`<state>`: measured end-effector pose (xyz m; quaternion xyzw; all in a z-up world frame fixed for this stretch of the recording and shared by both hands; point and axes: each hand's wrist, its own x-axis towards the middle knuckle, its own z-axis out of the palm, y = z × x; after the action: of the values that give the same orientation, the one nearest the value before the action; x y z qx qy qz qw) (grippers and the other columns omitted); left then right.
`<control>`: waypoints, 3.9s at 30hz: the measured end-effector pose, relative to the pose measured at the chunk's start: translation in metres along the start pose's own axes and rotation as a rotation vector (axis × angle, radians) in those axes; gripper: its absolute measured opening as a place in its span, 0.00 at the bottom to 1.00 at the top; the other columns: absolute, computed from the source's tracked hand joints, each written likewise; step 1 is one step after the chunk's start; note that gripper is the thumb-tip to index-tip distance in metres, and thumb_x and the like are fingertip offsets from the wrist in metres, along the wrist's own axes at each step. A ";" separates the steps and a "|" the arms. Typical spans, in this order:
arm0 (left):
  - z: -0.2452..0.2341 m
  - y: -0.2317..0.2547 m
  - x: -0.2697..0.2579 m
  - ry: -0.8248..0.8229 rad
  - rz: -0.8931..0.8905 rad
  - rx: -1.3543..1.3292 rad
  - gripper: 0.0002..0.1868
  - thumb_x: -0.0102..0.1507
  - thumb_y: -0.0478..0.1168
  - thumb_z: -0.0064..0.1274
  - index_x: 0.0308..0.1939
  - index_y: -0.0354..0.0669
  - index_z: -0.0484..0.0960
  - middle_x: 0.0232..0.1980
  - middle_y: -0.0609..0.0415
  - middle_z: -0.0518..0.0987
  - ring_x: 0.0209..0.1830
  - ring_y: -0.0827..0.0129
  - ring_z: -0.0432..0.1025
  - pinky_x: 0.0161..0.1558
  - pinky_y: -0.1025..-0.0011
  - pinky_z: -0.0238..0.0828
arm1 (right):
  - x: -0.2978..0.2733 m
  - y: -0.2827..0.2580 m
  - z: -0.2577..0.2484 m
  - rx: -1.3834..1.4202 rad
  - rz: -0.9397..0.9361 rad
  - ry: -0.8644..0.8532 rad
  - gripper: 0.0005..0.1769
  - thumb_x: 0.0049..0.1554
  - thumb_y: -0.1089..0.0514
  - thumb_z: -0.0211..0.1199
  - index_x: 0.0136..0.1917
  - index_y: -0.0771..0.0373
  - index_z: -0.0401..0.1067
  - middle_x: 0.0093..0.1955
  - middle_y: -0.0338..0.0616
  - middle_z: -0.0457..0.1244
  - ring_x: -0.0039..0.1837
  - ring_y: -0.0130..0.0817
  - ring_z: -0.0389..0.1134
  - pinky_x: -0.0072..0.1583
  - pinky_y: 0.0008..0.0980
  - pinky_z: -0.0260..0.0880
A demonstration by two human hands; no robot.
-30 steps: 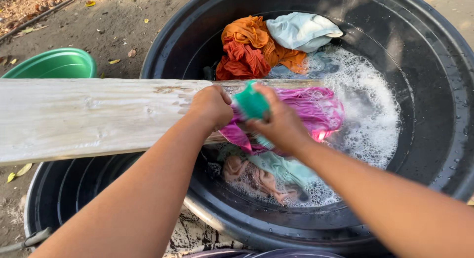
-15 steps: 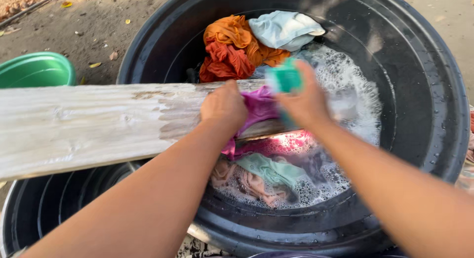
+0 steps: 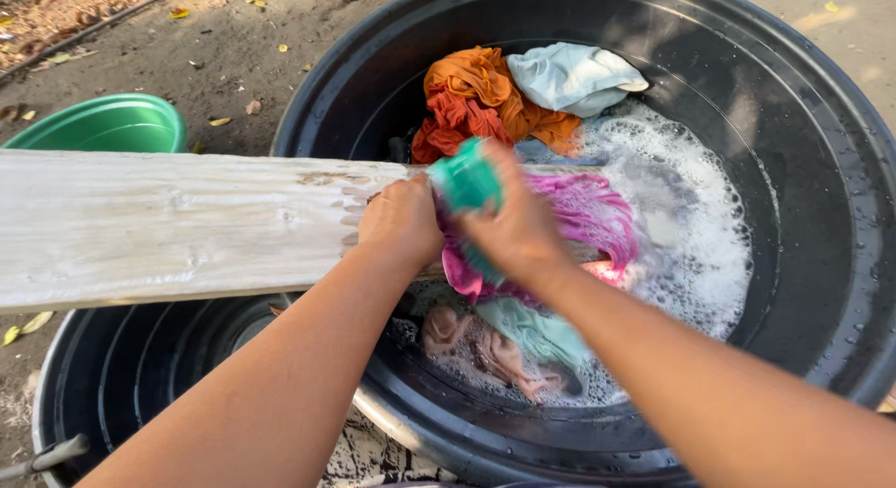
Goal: The person washes clothes by hand in a tub. They use a scrub brush and a wooden board to scrub various items of clothing in soapy water.
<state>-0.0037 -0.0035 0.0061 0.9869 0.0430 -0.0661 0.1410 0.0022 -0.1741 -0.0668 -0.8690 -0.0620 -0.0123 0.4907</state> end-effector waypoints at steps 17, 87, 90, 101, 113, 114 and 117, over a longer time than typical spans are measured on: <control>-0.008 -0.016 -0.006 -0.064 0.169 0.055 0.11 0.55 0.34 0.59 0.37 0.56 0.90 0.55 0.51 0.77 0.56 0.54 0.74 0.58 0.60 0.72 | 0.009 0.027 -0.043 -0.143 -0.040 0.105 0.50 0.51 0.54 0.76 0.79 0.47 0.51 0.65 0.55 0.63 0.60 0.48 0.68 0.57 0.48 0.72; 0.018 -0.011 0.029 0.017 -0.416 -0.654 0.20 0.67 0.46 0.51 0.51 0.29 0.81 0.47 0.39 0.82 0.38 0.56 0.78 0.31 0.60 0.73 | 0.007 -0.006 -0.019 0.015 0.023 -0.121 0.55 0.51 0.53 0.71 0.83 0.48 0.44 0.68 0.51 0.65 0.57 0.39 0.73 0.58 0.37 0.73; 0.022 -0.019 0.038 -0.001 -0.513 -0.822 0.16 0.66 0.38 0.47 0.52 0.29 0.81 0.48 0.37 0.83 0.39 0.57 0.80 0.28 0.59 0.68 | 0.018 0.026 -0.043 -0.157 0.214 -0.078 0.56 0.51 0.52 0.72 0.84 0.46 0.43 0.71 0.51 0.62 0.60 0.41 0.72 0.61 0.40 0.72; 0.001 -0.006 0.023 -0.048 -0.555 -0.964 0.20 0.71 0.47 0.38 0.50 0.32 0.77 0.51 0.44 0.81 0.41 0.59 0.81 0.38 0.61 0.80 | -0.008 -0.011 -0.016 -0.069 0.072 -0.218 0.55 0.50 0.52 0.72 0.84 0.43 0.47 0.72 0.49 0.63 0.68 0.42 0.68 0.68 0.42 0.66; 0.004 -0.002 0.017 -0.577 -0.565 -1.962 0.27 0.67 0.60 0.41 0.55 0.42 0.76 0.56 0.42 0.81 0.57 0.50 0.76 0.63 0.42 0.68 | 0.007 0.008 -0.036 -0.169 -0.701 -0.113 0.51 0.52 0.60 0.82 0.79 0.66 0.55 0.69 0.63 0.63 0.63 0.49 0.69 0.62 0.49 0.70; 0.006 -0.004 0.017 -0.581 -0.517 -2.044 0.26 0.68 0.57 0.41 0.56 0.40 0.76 0.56 0.40 0.81 0.57 0.48 0.76 0.63 0.41 0.67 | 0.013 0.007 -0.044 -0.184 -0.187 -0.131 0.49 0.53 0.57 0.76 0.81 0.56 0.54 0.67 0.57 0.65 0.59 0.47 0.71 0.57 0.43 0.73; 0.010 -0.020 0.020 -0.483 -0.467 -2.171 0.26 0.68 0.55 0.42 0.60 0.40 0.76 0.59 0.41 0.82 0.57 0.48 0.77 0.60 0.42 0.69 | 0.018 0.025 -0.097 -0.123 0.555 -0.017 0.50 0.55 0.55 0.67 0.84 0.46 0.47 0.64 0.53 0.68 0.51 0.50 0.74 0.50 0.44 0.77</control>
<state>0.0131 0.0147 -0.0116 0.2726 0.2321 -0.2069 0.9105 0.0265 -0.2677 -0.0363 -0.8810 0.1752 0.1261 0.4210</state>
